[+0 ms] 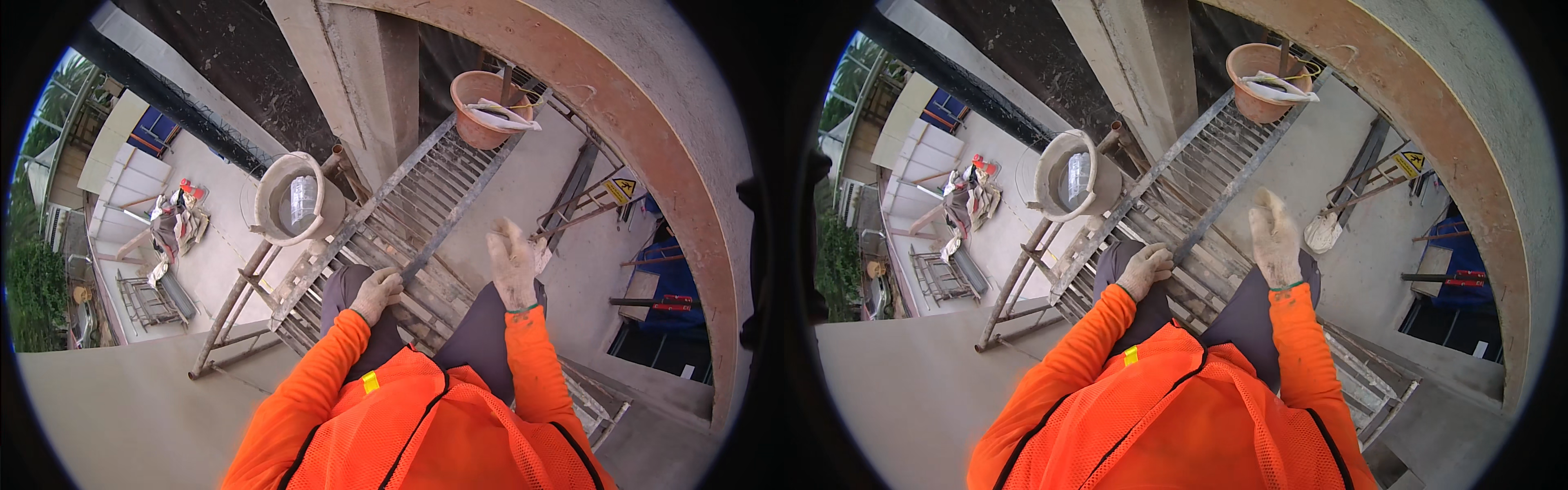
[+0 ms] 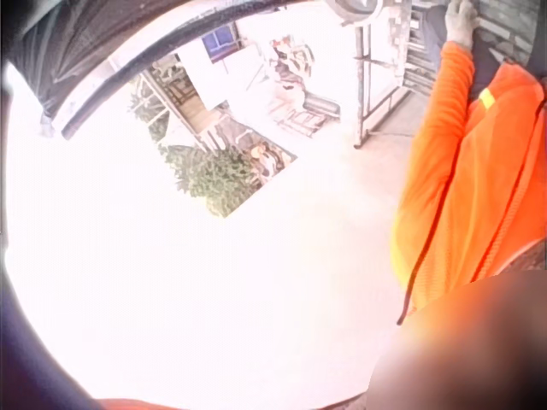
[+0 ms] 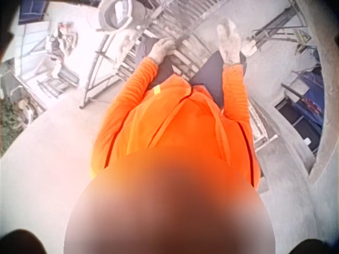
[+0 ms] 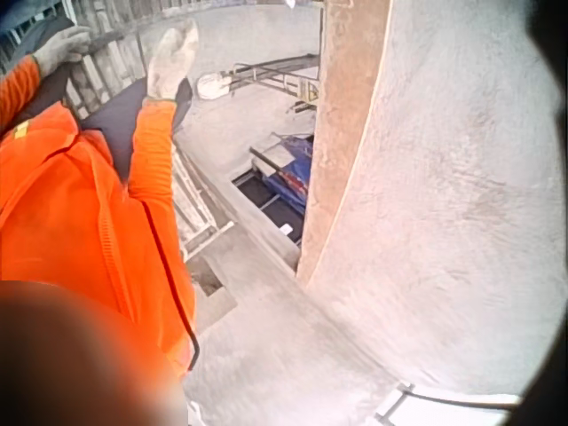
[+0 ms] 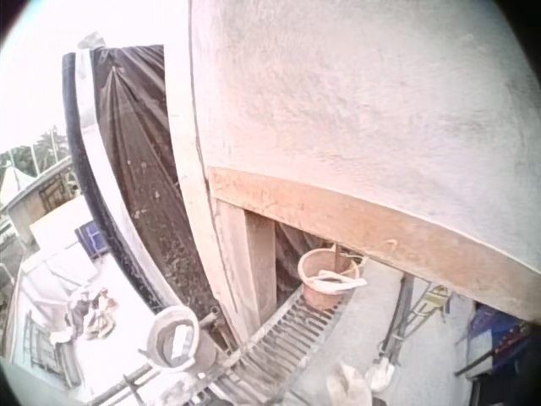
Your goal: The person secures a metal scaffold frame using wire ties, then retrieves a bucket and pliers to remove nails from a curved wooden board attached to the structure. The person works on an elevated platform with scaffolding and construction materials visible.
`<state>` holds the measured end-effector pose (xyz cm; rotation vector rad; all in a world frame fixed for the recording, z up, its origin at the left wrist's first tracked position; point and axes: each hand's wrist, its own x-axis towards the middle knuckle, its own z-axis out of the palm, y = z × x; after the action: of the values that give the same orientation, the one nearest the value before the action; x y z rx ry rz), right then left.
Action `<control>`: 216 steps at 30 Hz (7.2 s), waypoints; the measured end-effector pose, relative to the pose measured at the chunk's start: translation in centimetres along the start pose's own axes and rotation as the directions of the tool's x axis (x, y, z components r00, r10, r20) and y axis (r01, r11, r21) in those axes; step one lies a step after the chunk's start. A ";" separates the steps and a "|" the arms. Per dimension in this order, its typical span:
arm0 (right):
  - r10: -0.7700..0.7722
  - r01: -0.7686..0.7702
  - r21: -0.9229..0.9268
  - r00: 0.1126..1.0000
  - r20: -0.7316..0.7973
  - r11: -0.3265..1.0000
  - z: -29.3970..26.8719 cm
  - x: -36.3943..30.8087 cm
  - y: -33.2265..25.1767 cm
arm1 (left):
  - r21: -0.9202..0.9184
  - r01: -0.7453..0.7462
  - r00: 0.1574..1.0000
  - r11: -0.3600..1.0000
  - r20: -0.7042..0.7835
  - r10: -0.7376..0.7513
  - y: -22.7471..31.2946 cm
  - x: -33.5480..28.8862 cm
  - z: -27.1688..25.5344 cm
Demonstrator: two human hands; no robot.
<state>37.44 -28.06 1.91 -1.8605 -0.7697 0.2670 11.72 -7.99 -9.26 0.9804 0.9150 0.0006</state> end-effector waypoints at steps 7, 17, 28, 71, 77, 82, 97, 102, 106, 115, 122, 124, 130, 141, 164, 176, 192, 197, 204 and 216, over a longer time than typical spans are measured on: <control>0.237 0.074 -0.486 0.803 0.547 0.871 10.4 -2.9 3.8 | 0.106 0.032 0.997 0.994 -0.078 -0.024 1.8 -0.5 3.1; 0.386 -0.043 -0.537 0.745 0.545 0.842 9.5 -2.0 4.9 | 0.311 -0.011 0.999 0.950 -0.035 0.023 0.2 1.0 2.2; 0.477 -0.047 -0.599 0.655 0.585 0.799 9.6 -1.8 3.9 | 0.533 -0.138 0.980 0.834 -0.051 0.194 -1.7 1.8 1.9; 0.434 0.059 -0.657 0.706 0.560 0.751 10.5 -3.1 9.3 | 0.622 -0.225 0.970 0.750 0.070 0.234 0.2 -0.6 3.4; 0.396 0.086 -0.628 0.708 0.584 0.773 10.3 -3.3 9.8 | 0.717 -0.271 0.957 0.642 0.129 0.260 -0.5 -0.1 2.9; 0.439 0.068 -0.653 0.688 0.578 0.754 10.0 -3.4 9.1 | 0.700 -0.280 0.955 0.657 0.131 0.267 -0.6 -0.1 2.9; 0.428 -0.324 -0.316 0.831 0.356 0.892 8.9 -3.0 6.6 | 0.701 -0.330 0.937 0.632 0.162 0.310 -1.3 0.8 2.0; 0.626 -0.621 -0.104 0.744 0.233 0.777 4.8 2.4 -0.6 | 0.708 -0.387 0.913 0.591 0.202 0.355 -2.3 3.1 0.8; 0.560 -0.542 -0.146 0.815 0.148 0.828 2.0 8.0 -4.7 | 0.678 -0.355 0.934 0.643 0.234 0.269 -1.5 3.9 -0.2; 0.573 -0.228 -0.717 0.769 0.283 0.659 -0.5 17.7 5.0 | 0.922 -0.190 0.961 0.338 0.104 0.257 0.4 8.2 -0.9; 0.598 -0.506 -0.339 0.754 0.273 0.793 2.9 18.0 20.4 | 0.962 0.157 0.960 0.221 -0.202 0.195 3.4 11.0 -0.5; 0.787 -0.796 -0.038 0.588 0.186 0.604 3.0 16.5 25.8 | 0.958 0.244 0.961 0.149 -0.260 0.092 4.6 11.9 0.5; 0.911 -0.894 0.241 0.405 0.077 0.377 4.1 15.0 39.8 | 0.964 0.251 0.964 0.088 -0.241 -0.112 4.2 14.0 1.2; 0.876 -0.613 0.718 0.482 0.010 0.329 14.2 29.7 39.8 | 0.971 0.168 0.986 0.173 -0.161 -0.051 2.1 14.8 0.3; 0.808 -0.816 0.447 0.517 0.284 0.366 5.4 31.9 43.9 | 0.945 0.207 0.978 0.255 -0.201 -0.049 3.6 15.5 0.8; 0.849 -0.755 0.523 0.518 0.106 0.396 10.6 32.9 41.4 | 0.983 0.181 0.983 0.033 -0.180 -0.031 3.4 15.0 0.0; 0.851 -0.691 0.604 0.524 0.040 0.398 14.2 30.1 38.3 | 0.970 0.172 0.976 0.171 -0.191 0.103 2.6 13.5 -0.5; 0.784 -0.666 0.664 0.591 0.191 0.340 14.7 24.0 35.5 | 0.599 0.168 0.779 0.783 -0.567 0.267 0.0 7.9 -1.2; 0.745 -0.723 0.515 0.631 0.217 0.461 18.1 15.4 34.6 | 0.467 0.513 0.493 0.720 -0.847 0.197 -3.7 4.5 -2.8; 0.887 -0.625 0.748 0.449 0.111 0.222 18.8 17.6 29.0 | 0.770 0.638 0.770 0.005 -0.638 -0.019 -6.5 6.0 -0.2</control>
<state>52.43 -9.99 -28.96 -1.2783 0.6106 0.7445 12.91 -9.34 -17.88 2.0922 1.6874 -1.0674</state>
